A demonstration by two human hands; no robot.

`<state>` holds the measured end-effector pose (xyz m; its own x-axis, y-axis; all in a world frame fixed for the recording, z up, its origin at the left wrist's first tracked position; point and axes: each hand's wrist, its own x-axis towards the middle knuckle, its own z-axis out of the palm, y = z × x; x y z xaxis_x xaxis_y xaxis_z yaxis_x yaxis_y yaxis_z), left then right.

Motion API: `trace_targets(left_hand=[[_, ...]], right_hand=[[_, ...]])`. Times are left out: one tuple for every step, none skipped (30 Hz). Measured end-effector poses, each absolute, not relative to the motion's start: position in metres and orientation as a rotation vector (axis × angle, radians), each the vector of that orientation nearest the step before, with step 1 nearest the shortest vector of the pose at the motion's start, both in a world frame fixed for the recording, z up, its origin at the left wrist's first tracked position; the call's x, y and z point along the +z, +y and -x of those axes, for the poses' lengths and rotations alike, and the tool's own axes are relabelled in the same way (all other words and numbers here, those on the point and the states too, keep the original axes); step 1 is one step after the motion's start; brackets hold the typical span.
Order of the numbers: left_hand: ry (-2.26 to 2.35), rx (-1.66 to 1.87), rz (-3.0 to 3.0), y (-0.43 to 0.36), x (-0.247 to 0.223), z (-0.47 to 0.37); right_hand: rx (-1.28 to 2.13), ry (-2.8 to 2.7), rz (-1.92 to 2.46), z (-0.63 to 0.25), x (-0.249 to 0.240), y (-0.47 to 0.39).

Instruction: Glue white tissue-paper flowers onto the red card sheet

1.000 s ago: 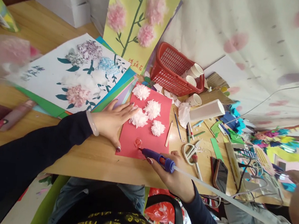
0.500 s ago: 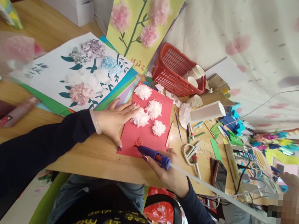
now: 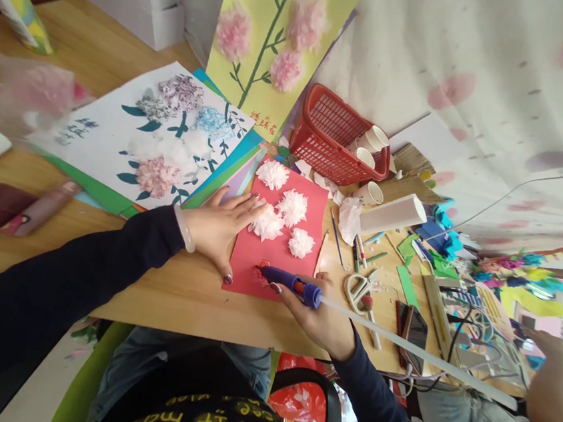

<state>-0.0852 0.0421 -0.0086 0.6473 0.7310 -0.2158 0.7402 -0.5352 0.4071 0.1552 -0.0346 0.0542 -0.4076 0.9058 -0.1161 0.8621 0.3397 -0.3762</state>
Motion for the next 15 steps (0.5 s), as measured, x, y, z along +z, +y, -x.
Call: trace_targets(left_hand=[[1.146, -0.017, -2.406, 0.0421, -0.0093, 0.0854], [1.141, -0.006, -2.41, 0.0422, -0.0102, 0.0857], [1.136, 0.007, -2.415, 0.0422, -0.011, 0.086], [1.132, 0.021, -2.419, 0.0422, -0.0117, 0.0862], [1.127, 0.033, -2.421, 0.0423, -0.0123, 0.0864], [1.124, 0.043, -2.422, 0.0423, -0.0127, 0.0866], [1.121, 0.048, -2.421, 0.0424, -0.0129, 0.0867], [1.121, 0.048, -2.419, 0.0424, -0.0129, 0.0867], [1.123, 0.041, -2.415, 0.0425, -0.0129, 0.0867], [1.126, 0.03, -2.41, 0.0426, -0.0128, 0.0867], [1.131, 0.021, -2.406, 0.0427, -0.0128, 0.0866], [1.133, 0.017, -2.405, 0.0428, -0.0129, 0.0865], [1.132, 0.016, -2.406, 0.0429, -0.0132, 0.0865], [1.131, 0.02, -2.409, 0.0429, -0.0134, 0.0864], [1.13, 0.024, -2.41, 0.043, -0.0138, 0.0863]], right_hand=[[0.589, -2.475, 1.647, -0.1563, 0.0531, -0.0332], [0.595, -2.476, 1.649, -0.1576, 0.052, -0.0317], [0.604, -2.481, 1.65, -0.159, 0.0509, -0.0303], [0.61, -2.486, 1.653, -0.1602, 0.05, -0.029], [0.604, -2.488, 1.657, -0.161, 0.0495, -0.0278], [0.585, -2.491, 1.66, -0.1613, 0.0494, -0.0268], [0.562, -2.499, 1.656, -0.1611, 0.0495, -0.0261], [0.534, -2.513, 1.648, -0.1605, 0.0499, -0.0258], [0.501, -2.526, 1.634, -0.1596, 0.0503, -0.0257], [0.463, -2.537, 1.62, -0.1587, 0.0507, -0.0259], [0.419, -2.543, 1.61, -0.1579, 0.0509, -0.0262], [0.378, -2.548, 1.601, -0.1574, 0.051, -0.0267], [0.345, -2.552, 1.593, -0.1572, 0.0511, -0.0271], [0.329, -2.559, 1.586, -0.1573, 0.0511, -0.0274], [0.333, -2.573, 1.581, -0.1577, 0.0511, -0.0276]])
